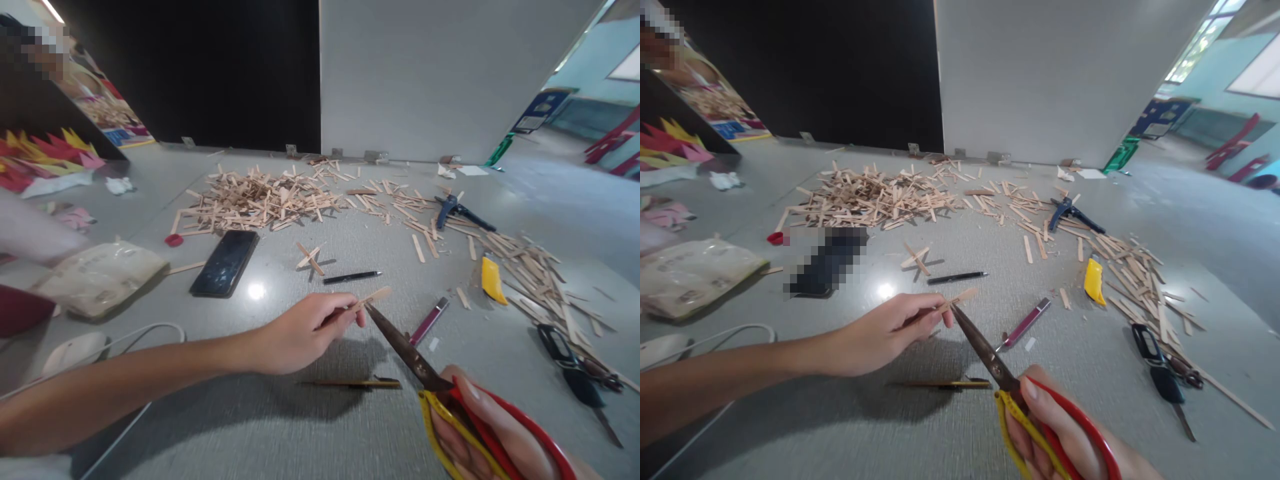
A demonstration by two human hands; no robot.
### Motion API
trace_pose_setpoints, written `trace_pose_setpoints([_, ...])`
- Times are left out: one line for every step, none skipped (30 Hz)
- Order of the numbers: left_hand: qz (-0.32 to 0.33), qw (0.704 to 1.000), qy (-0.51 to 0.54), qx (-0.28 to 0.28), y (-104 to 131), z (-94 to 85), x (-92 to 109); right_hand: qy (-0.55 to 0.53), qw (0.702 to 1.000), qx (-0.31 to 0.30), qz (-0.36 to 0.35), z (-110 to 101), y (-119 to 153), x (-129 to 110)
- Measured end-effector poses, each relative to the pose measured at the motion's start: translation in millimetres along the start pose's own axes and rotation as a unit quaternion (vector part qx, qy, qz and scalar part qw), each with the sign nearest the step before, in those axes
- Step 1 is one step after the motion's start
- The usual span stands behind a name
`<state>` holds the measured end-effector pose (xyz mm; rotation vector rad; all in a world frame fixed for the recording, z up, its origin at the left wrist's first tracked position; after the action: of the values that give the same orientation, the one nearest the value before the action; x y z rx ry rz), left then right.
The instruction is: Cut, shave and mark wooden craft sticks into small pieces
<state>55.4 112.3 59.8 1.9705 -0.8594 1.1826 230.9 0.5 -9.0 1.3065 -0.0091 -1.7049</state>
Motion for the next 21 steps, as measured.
trace_pose_setpoints([-0.002, 1.0, -0.003, 0.0, 0, 0.1, 1, 0.001, 1.0, 0.0, -0.005, 0, 0, -1])
trace_pose_setpoints([-0.002, 1.0, -0.006, 0.001, 1, 0.2, 1, 0.002, 1.0, 0.001, -0.006, 0, 0, -1])
trace_pose_setpoints([-0.003, 1.0, -0.008, 0.001, 1, 0.2, 2, 0.003, 1.0, 0.002, -0.005, -1, -1, 1])
trace_pose_setpoints([-0.003, 1.0, -0.01, 0.002, 1, 0.2, 2, 0.006, 1.0, 0.003, -0.002, -2, -2, 2])
trace_pose_setpoints([-0.001, 1.0, -0.01, 0.001, 1, 0.2, 2, 0.01, 1.0, 0.005, 0.0, -2, -3, 4])
trace_pose_setpoints([0.002, 1.0, -0.01, 0.0, 1, 0.2, 2, 0.015, 1.0, 0.007, -0.002, -3, -5, 4])
trace_pose_setpoints([0.004, 1.0, -0.01, -0.001, 1, 0.3, 2, 0.022, 1.0, 0.007, -0.003, -3, -7, 5])
trace_pose_setpoints([0.006, 1.0, -0.011, -0.003, 1, 0.5, 2, 0.03, 1.0, 0.01, -0.003, -3, -8, 5])
trace_pose_setpoints([0.008, 1.0, -0.013, -0.005, 1, 0.6, 2, 0.039, 0.999, 0.012, 0.002, -3, -10, 5])
trace_pose_setpoints([0.009, 1.0, -0.016, -0.006, 1, 0.7, 2, 0.046, 0.999, 0.015, 0.009, -3, -11, 5])
trace_pose_setpoints([0.011, 1.0, -0.021, -0.005, 1, 0.7, 2, 0.051, 0.998, 0.022, 0.017, -3, -11, 5])
trace_pose_setpoints([0.011, 1.0, -0.025, -0.003, 1, 0.2, 2, 0.053, 0.998, 0.03, 0.026, -3, -11, 6])
trace_pose_setpoints([0.009, 1.0, -0.027, 0.003, 1, -0.7, 2, 0.054, 0.997, 0.037, 0.031, -3, -11, 6])
trace_pose_setpoints([0.004, 1.0, -0.027, 0.015, 2, -2.5, 1, 0.053, 0.997, 0.044, 0.032, -3, -10, 6])
trace_pose_setpoints([-0.005, 0.999, -0.025, 0.03, 3, -5.0, 0, 0.05, 0.997, 0.049, 0.03, -3, -10, 7])
trace_pose_setpoints([-0.014, 0.998, -0.024, 0.047, 4, -7.5, -2, 0.046, 0.997, 0.053, 0.026, -3, -9, 8])
trace_pose_setpoints([-0.022, 0.997, -0.024, 0.063, 5, -9.5, -4, 0.042, 0.997, 0.054, 0.021, -3, -8, 9])
trace_pose_setpoints([-0.027, 0.997, -0.023, 0.075, 6, -10.6, -5, 0.034, 0.998, 0.053, 0.012, -2, -6, 9])
trace_pose_setpoints([-0.026, 0.996, -0.018, 0.083, 7, -10.7, -6, 0.025, 0.998, 0.054, -0.001, -2, -5, 10])
trace_pose_setpoints([-0.021, 0.996, -0.007, 0.089, 7, -10.0, -6, 0.014, 0.998, 0.055, -0.015, -1, -3, 9])
trace_pose_setpoints([-0.012, 0.996, 0.014, 0.091, 7, -8.6, -6, 0.007, 0.998, 0.051, -0.029, 0, -1, 9])
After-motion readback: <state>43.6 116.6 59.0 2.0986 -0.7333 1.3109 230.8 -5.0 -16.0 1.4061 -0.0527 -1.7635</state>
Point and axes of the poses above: each hand's wrist, its own y-axis away from the middle knuckle, its own z-axis out of the palm, x = y × z, the point moved 9 cm from there along -y, towards the middle knuckle, and after that the axes turned 12 degrees about -x, right-handed, at the moved point
